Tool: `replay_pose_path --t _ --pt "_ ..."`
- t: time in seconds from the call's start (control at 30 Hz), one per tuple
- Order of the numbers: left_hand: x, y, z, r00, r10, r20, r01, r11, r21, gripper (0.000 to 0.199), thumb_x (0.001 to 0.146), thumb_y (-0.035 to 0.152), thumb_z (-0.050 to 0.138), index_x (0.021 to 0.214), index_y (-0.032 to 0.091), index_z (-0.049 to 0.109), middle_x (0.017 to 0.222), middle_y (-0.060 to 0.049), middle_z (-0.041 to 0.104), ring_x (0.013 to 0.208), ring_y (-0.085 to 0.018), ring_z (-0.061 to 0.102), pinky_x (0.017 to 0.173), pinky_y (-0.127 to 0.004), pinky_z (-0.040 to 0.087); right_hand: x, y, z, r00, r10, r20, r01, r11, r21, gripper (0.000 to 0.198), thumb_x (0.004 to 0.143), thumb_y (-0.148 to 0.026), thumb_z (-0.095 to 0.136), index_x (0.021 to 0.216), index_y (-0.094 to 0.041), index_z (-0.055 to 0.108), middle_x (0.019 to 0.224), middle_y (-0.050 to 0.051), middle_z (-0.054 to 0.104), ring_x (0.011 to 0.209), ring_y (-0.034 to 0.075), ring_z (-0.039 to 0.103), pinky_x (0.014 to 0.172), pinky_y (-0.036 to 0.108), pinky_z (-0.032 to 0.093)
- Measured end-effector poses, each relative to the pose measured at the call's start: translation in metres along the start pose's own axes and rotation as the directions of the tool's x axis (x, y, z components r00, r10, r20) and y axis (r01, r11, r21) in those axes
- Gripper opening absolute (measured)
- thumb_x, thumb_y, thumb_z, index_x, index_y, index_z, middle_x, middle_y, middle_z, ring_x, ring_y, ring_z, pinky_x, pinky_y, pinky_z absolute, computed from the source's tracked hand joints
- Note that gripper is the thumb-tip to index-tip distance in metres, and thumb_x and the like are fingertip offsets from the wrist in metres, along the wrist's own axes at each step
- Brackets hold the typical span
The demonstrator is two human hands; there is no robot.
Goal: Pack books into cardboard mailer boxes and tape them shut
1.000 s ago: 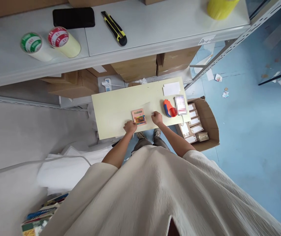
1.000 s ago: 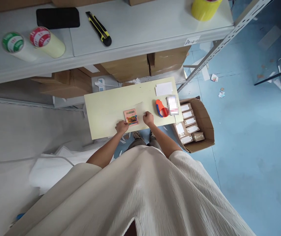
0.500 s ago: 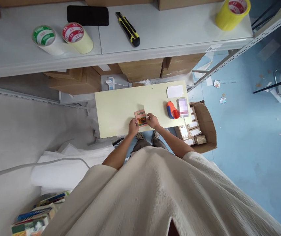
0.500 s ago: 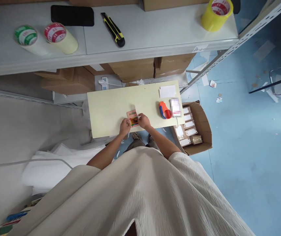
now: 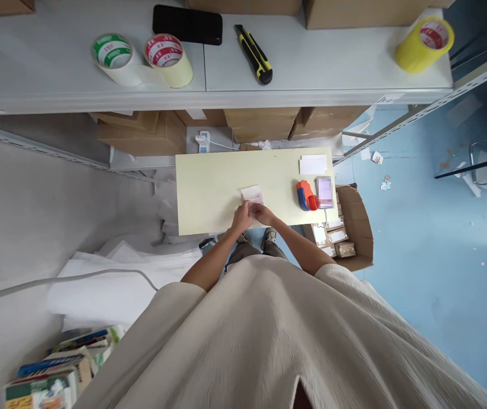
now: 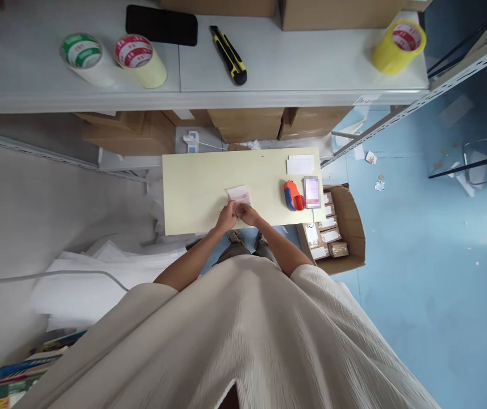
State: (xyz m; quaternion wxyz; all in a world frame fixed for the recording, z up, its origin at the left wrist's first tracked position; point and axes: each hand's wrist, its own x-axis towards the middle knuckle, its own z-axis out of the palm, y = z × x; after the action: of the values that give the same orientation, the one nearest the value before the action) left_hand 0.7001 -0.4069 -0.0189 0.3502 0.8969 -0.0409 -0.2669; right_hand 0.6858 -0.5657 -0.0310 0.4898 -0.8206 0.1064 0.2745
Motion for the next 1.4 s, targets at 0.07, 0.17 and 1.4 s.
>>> replay_pose_path --t 0.07,0.17,1.4 --pt "-0.002 0.005 0.001 0.998 -0.011 0.055 0.006 0.995 0.098 0.067 0.093 0.0 0.063 0.156 0.022 0.066 0.157 -0.022 0.073 0.152 -0.042 0.065 0.128 -0.057 0.05 -0.003 0.001 -0.007 0.999 0.03 -0.024 -0.03 1.0 0.006 0.048 0.086 -0.008 0.059 0.129 -0.019 0.077 0.119 0.009 0.086 0.113 0.023 0.081 0.101 0.035 0.066" --pt "-0.006 0.006 0.001 0.996 0.019 0.09 -0.037 0.977 0.209 0.069 0.095 0.004 0.063 0.162 0.021 0.062 0.163 -0.025 0.069 0.157 -0.046 0.06 0.13 -0.063 0.046 -0.009 0.003 -0.02 0.972 0.147 -0.186 -0.16 0.986 -0.056 0.049 0.091 -0.012 0.06 0.136 -0.019 0.075 0.131 0.014 0.084 0.119 0.025 0.08 0.107 0.038 0.063" --pt "0.018 0.001 -0.022 0.96 -0.278 -0.042 0.245 0.899 -0.364 0.015 0.099 0.023 0.057 0.103 0.026 0.071 0.107 -0.007 0.08 0.104 -0.028 0.075 0.088 -0.035 0.055 -0.014 -0.008 -0.018 0.969 0.244 -0.048 -0.209 0.905 0.37 0.032 0.078 -0.02 0.083 0.109 -0.025 0.08 0.123 0.006 0.085 0.107 0.023 0.076 0.096 0.038 0.065"
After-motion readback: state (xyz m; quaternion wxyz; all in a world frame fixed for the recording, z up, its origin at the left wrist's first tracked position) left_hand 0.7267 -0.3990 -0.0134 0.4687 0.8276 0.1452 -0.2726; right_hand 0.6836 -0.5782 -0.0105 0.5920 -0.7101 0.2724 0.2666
